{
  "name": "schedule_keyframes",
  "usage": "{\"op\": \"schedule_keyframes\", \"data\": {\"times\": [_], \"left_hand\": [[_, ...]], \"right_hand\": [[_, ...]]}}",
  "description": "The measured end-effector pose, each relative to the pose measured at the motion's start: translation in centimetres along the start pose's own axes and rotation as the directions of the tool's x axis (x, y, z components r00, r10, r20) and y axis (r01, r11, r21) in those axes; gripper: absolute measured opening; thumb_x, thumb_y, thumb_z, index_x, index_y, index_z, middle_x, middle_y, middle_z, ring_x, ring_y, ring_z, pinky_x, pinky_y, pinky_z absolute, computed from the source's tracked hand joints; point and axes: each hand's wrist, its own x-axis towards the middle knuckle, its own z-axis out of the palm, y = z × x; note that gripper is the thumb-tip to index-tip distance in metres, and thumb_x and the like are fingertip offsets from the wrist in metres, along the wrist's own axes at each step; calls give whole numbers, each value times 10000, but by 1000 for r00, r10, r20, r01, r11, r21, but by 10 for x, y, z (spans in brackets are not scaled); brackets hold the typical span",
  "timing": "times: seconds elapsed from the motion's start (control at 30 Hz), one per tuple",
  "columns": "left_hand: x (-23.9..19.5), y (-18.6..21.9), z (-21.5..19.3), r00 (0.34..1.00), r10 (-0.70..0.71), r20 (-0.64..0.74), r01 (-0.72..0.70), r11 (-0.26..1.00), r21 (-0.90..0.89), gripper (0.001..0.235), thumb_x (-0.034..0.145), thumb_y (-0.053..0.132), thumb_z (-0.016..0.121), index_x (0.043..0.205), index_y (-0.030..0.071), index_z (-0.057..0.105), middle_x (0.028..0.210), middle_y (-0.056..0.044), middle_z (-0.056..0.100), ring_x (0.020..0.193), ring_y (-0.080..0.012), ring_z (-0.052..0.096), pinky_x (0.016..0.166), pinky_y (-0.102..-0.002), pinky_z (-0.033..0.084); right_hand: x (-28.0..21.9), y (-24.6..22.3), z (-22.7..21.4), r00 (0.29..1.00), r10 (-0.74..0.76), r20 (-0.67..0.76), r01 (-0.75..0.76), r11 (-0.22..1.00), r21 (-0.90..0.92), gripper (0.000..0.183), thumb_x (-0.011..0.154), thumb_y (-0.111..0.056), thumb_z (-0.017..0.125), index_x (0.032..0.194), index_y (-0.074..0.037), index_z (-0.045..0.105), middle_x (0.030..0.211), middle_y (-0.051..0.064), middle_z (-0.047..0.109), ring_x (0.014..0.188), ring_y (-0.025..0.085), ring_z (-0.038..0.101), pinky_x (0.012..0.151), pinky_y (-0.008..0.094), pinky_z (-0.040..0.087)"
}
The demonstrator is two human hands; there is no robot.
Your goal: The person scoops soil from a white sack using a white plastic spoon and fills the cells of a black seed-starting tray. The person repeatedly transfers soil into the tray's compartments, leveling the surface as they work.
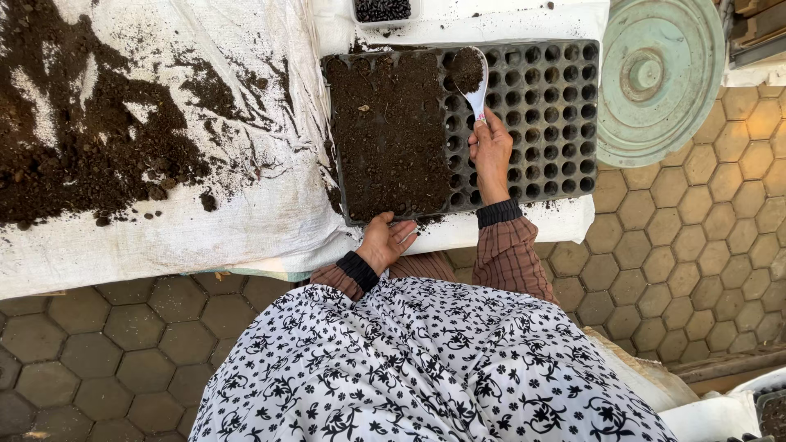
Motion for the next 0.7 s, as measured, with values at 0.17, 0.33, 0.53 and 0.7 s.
{"op": "schedule_keyframes", "data": {"times": [0.17,0.33,0.53,0.7], "left_hand": [[-4,2,4,1000,-4,-11,4,1000,5,443,1078,217,353,1511,137,305,1267,-183,533,1235,-303,581,1092,-474,501],[-7,4,4,1000,-2,-7,3,999,39,444,1075,217,350,1508,135,297,1277,-182,535,1231,-295,587,1095,-464,506],[-6,4,-1,999,-22,28,21,1000,19,467,1082,218,335,1532,109,278,1330,-198,533,1250,-299,586,1099,-463,498],[-5,6,-4,999,-26,35,25,999,39,496,1080,223,312,1561,132,236,1365,-206,526,1262,-302,586,1108,-462,494]], "right_hand": [[6,6,-4,1000,0,1,0,1000,11,462,1048,-103,544,1501,-15,526,725,-21,587,523,23,448,447,204,353],[10,9,-4,999,-28,-16,27,1000,-14,448,1052,-110,545,1485,4,527,734,-18,593,536,26,460,460,206,365],[13,12,2,996,-85,-30,82,991,-104,451,1042,-111,547,1475,13,529,744,-20,592,552,24,471,476,206,381],[14,12,2,994,-103,-41,98,990,-105,441,1048,-121,542,1469,12,548,755,-26,599,572,14,482,482,205,388]]}}
